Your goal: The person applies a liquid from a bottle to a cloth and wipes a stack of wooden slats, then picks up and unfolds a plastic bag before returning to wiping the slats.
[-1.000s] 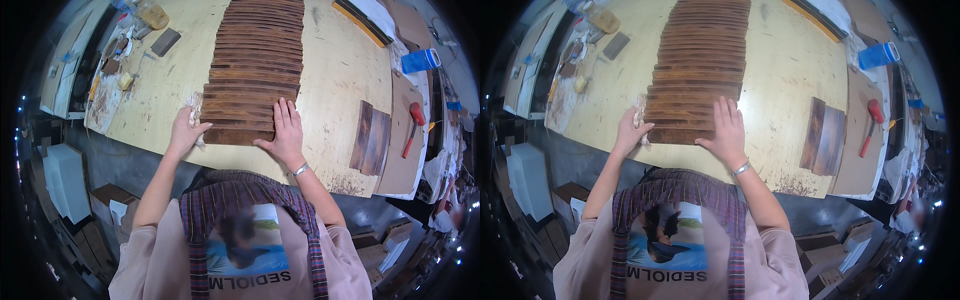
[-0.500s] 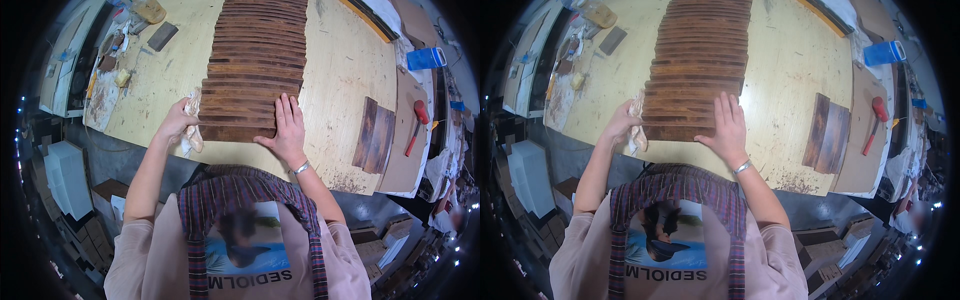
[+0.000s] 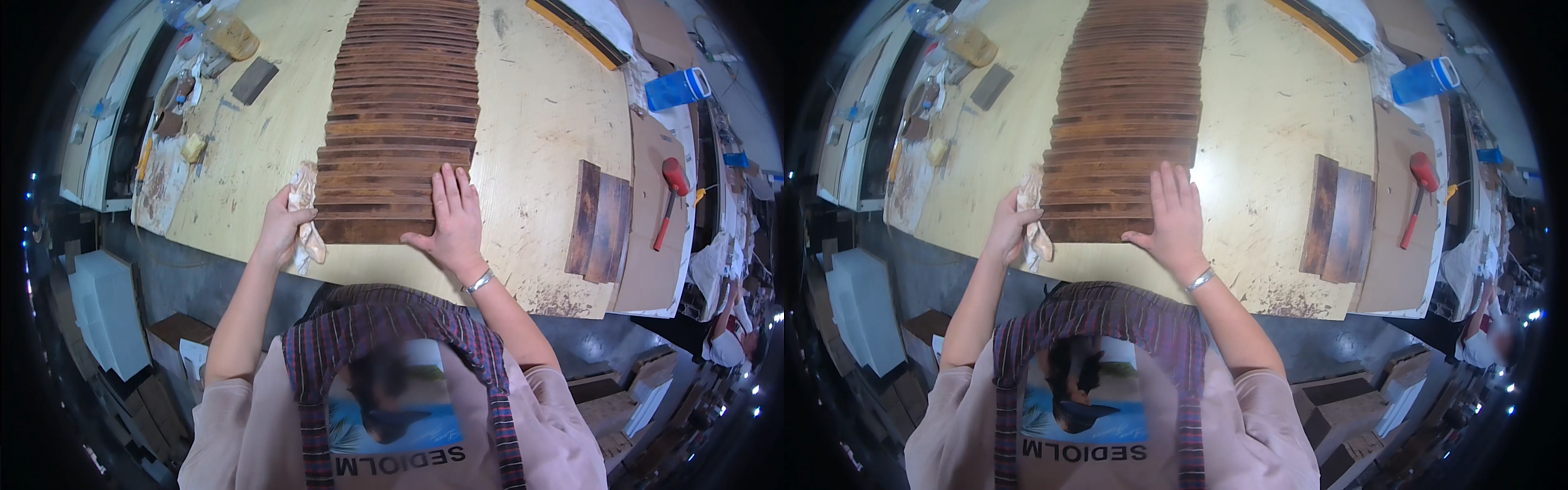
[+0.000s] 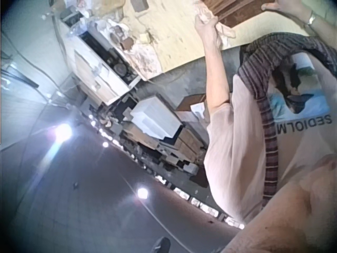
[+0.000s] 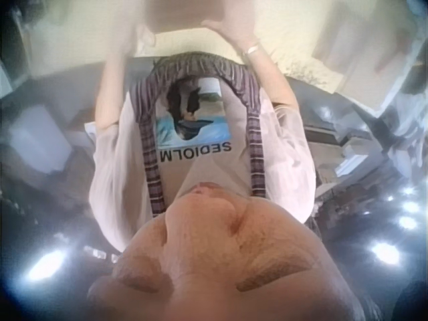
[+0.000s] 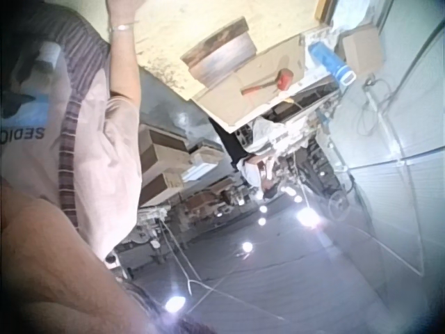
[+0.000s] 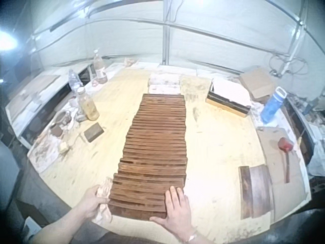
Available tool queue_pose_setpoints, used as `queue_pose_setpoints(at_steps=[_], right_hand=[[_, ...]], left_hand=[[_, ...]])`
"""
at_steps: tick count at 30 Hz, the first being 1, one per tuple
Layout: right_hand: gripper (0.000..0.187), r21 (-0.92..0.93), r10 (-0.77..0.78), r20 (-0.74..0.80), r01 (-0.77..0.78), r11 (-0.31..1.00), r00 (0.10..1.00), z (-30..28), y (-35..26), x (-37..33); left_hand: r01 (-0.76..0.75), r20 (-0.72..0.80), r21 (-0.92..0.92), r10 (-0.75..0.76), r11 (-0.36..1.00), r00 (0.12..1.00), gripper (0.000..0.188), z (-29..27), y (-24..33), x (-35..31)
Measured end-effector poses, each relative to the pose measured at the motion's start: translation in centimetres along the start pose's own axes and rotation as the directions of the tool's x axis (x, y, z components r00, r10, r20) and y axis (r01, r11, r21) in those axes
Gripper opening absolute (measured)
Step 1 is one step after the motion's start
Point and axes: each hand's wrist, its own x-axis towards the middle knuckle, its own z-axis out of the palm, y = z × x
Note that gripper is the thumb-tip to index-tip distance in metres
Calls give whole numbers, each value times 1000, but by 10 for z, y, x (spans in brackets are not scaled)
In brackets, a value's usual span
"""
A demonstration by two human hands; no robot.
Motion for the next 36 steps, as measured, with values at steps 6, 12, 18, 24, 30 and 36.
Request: queue_pose_setpoints(at_steps=[6, 12, 18, 24, 30, 36], right_hand=[[115, -23, 80, 27, -79, 997, 996, -2, -8, 3], [107, -4, 121, -57, -122, 993, 991, 2, -8, 19], [99, -12, 131, -50, -132, 991, 990, 2, -4, 25], [97, 45, 119, -56, -117, 992, 991, 5, -1, 24], [97, 43, 129, -26, -127, 991, 991, 5, 1, 27], [95, 184, 203, 56, -210, 960, 978, -29, -7, 42]], left_hand=[[-88, -111, 94, 99, 992, 989, 41, 1, 17, 11], [-483, -36, 577, 611, 658, 791, 29, 45, 58, 48], [-768, 636, 633, 626, -91, 450, 29, 59, 39, 60], [-397, 119, 901, 778, 177, 617, 29, -63, 66, 91], [-348, 6, 907, 818, 238, 575, 32, -56, 98, 126], [-499, -229, 257, 554, 827, 800, 23, -16, 118, 147]])
